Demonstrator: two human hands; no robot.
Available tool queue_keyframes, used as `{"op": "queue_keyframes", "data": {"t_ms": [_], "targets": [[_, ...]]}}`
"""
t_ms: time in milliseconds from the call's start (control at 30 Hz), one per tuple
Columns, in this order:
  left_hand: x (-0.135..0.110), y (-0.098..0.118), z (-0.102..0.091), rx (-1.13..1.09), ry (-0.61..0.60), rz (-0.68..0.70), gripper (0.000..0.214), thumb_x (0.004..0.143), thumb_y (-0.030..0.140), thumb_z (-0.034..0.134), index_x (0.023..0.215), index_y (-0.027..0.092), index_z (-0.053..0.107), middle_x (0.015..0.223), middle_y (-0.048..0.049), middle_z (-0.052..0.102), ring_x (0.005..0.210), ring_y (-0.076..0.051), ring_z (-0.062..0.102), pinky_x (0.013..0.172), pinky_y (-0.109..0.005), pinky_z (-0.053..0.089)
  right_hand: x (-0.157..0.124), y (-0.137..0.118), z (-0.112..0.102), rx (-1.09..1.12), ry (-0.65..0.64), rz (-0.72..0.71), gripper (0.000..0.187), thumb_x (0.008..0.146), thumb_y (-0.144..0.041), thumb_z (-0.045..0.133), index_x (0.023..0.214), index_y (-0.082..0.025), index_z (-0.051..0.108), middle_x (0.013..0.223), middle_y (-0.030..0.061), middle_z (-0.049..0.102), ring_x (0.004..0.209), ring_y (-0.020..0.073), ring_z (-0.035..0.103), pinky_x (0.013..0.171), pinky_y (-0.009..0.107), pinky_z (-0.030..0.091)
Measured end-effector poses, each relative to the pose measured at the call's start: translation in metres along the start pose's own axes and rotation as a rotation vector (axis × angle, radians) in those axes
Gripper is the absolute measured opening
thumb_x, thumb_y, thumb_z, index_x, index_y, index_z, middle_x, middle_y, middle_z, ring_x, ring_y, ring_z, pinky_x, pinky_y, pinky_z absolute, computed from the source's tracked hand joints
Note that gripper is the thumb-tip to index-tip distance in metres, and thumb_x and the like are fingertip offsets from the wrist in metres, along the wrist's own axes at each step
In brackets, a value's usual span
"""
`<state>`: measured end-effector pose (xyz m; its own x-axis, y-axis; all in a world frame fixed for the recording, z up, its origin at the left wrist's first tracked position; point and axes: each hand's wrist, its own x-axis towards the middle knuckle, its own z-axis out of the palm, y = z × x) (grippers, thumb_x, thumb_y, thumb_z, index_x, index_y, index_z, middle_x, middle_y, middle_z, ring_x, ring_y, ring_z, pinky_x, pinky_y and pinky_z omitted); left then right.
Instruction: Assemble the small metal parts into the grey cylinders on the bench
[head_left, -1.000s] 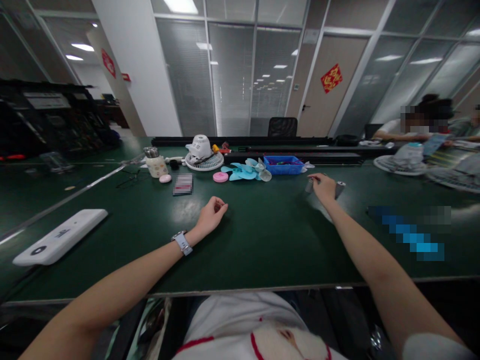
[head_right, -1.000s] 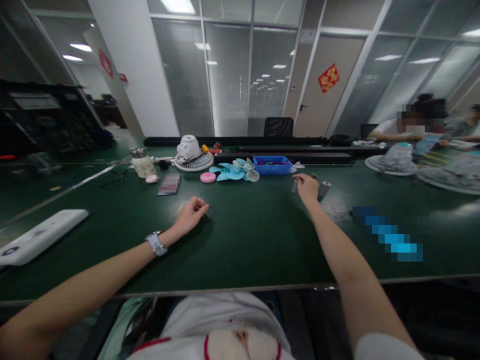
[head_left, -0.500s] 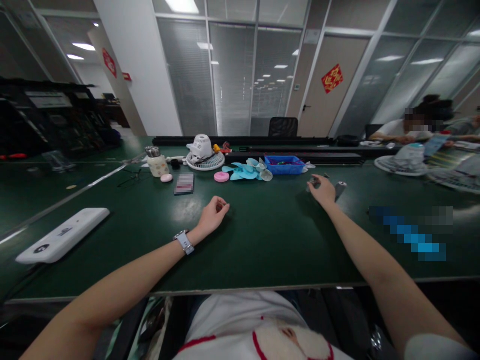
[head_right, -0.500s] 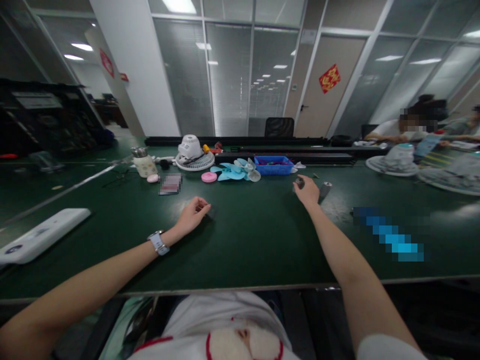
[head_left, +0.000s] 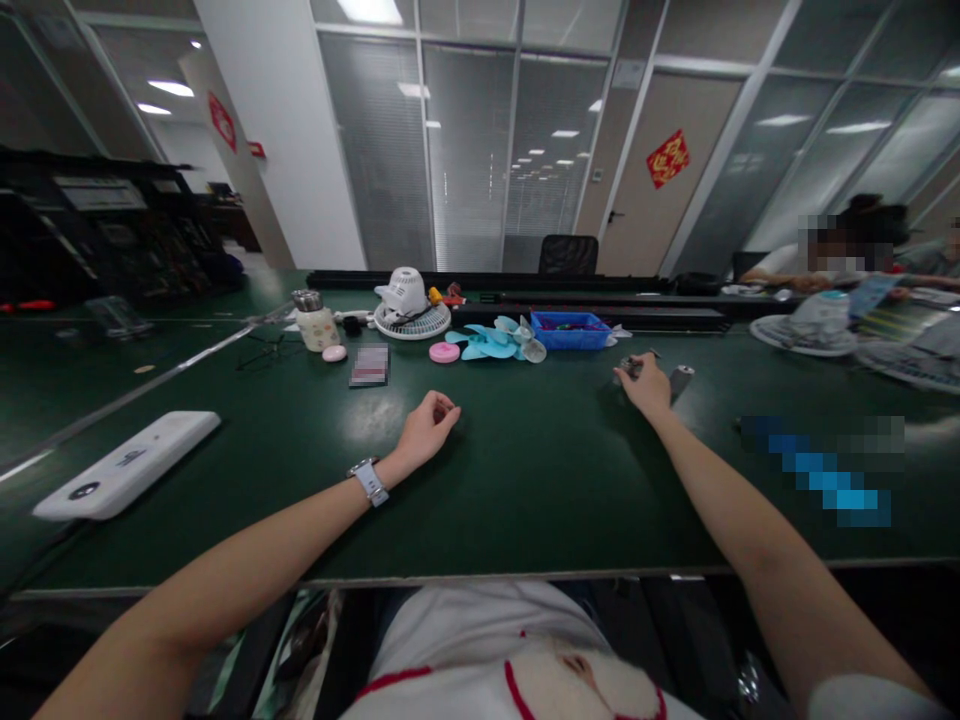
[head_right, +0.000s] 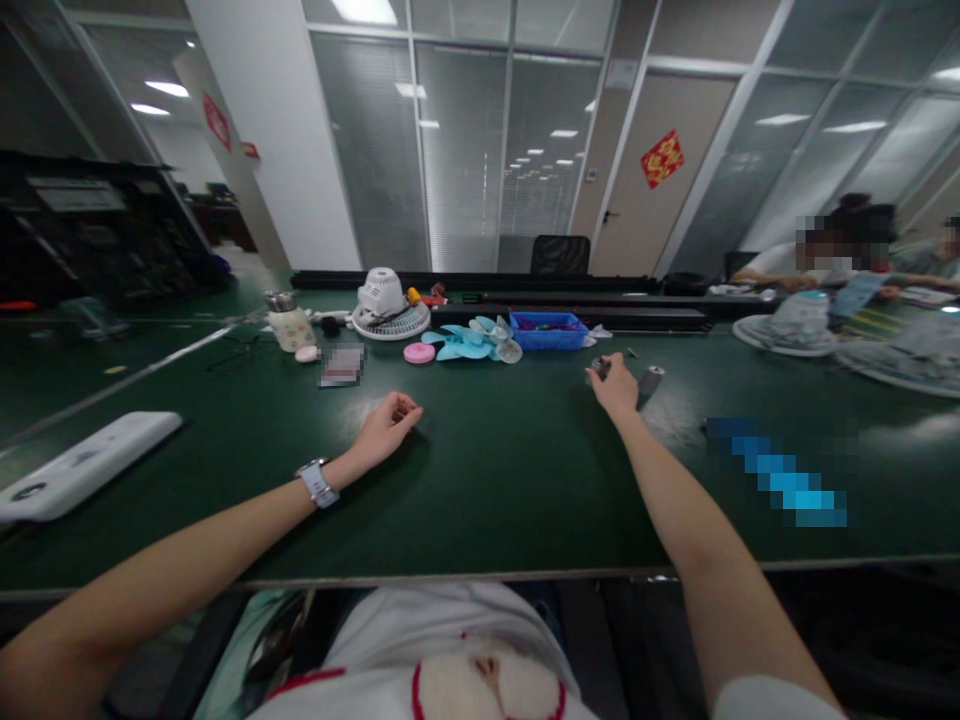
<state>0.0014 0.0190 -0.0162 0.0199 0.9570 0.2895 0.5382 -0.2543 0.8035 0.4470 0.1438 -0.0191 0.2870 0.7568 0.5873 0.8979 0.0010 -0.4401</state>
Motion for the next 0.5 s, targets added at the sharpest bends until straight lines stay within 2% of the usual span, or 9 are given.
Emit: {"op": "queue_keyframes", "data": {"t_ms": [233,367,500], "targets": [[-0.001,0.002,-0.001,-0.007,-0.001,0.007,0.025,0.086,0.045,0.057,0.095,0.021,0.055,0.085,-0.0015,0.064,0.077,-0.018,0.061,0.070,-0.031,0.047,-0.001,-0.001,0.001,-0.006,0.001,0.002,0.046,0.081,-0.042,0.062,0.115,-0.013,0.055,0.099,0.0173,0.070,0.085,0.0317,0.067,0.078,0.043,0.050],[-0.001,0.001,-0.001,-0.015,0.002,0.014,0.024,0.086,0.044,0.058,0.094,0.021,0.056,0.085,-0.0015,0.064,0.077,-0.018,0.061,0.070,-0.031,0.047,-0.003,-0.002,0.000,0.081,0.053,0.024,0.049,0.078,-0.044,0.065,0.116,-0.016,0.053,0.101,0.0160,0.071,0.085,0.0303,0.068,0.079,0.043,0.051],[-0.002,0.002,-0.001,-0.037,0.002,0.010,0.027,0.085,0.045,0.060,0.095,0.021,0.056,0.085,-0.0012,0.064,0.076,-0.017,0.061,0.070,-0.031,0.047,-0.014,-0.028,-0.004,0.184,0.073,0.036,0.056,0.075,-0.046,0.070,0.120,-0.019,0.051,0.100,0.0116,0.073,0.081,0.0272,0.069,0.079,0.042,0.052]]}}
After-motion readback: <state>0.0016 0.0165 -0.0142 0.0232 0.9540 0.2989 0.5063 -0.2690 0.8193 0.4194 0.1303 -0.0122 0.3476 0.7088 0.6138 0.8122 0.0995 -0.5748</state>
